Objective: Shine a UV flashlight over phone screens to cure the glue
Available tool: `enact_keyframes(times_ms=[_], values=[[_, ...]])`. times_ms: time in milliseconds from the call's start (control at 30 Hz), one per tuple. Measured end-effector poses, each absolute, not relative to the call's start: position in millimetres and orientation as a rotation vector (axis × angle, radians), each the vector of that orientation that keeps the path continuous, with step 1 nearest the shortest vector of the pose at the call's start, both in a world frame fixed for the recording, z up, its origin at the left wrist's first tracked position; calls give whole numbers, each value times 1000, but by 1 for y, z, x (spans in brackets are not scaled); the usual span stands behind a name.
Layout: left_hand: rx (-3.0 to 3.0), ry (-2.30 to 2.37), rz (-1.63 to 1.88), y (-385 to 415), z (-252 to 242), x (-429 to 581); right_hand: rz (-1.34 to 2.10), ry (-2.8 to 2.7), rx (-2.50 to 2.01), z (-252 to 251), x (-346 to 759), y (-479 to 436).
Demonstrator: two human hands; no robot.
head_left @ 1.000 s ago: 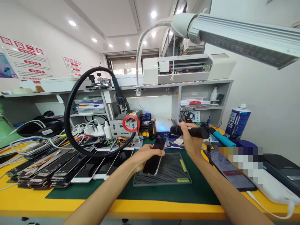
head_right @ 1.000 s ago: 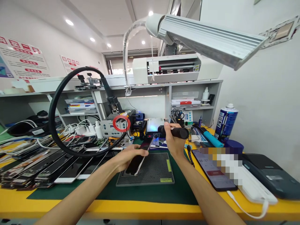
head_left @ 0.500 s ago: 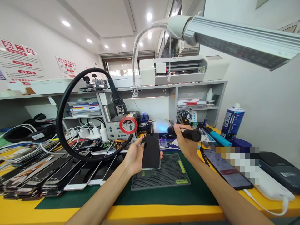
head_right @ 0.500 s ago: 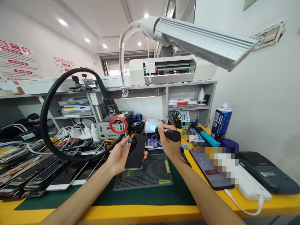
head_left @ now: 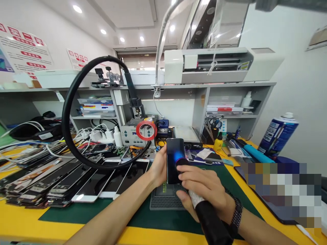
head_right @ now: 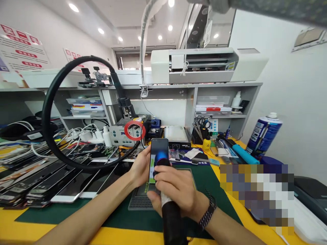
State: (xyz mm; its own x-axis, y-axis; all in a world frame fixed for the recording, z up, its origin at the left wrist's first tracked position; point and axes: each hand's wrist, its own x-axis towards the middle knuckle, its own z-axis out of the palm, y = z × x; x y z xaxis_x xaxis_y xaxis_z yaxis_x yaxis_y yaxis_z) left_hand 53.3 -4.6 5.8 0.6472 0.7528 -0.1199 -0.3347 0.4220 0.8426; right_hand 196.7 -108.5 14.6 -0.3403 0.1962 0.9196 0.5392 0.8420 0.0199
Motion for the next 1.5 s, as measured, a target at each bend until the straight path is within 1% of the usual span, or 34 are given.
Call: enact_keyframes(times_ms=[167,333,533,733,1500], values=[[771,448,713,-9,5,51,-420,-2025,-476,4,189,-109],[715,436,714,-9,1,51,-458,-2086,-516,10,191,-113],[697,485,731,-18,9,50,-580,-2095,-553,14,186,-119],[688,551,720,-21,10,50,-585,-2101,-610,18,184,-125],[733,533,691,-28,12,49,-569,-2077,-642,21,183,-125]])
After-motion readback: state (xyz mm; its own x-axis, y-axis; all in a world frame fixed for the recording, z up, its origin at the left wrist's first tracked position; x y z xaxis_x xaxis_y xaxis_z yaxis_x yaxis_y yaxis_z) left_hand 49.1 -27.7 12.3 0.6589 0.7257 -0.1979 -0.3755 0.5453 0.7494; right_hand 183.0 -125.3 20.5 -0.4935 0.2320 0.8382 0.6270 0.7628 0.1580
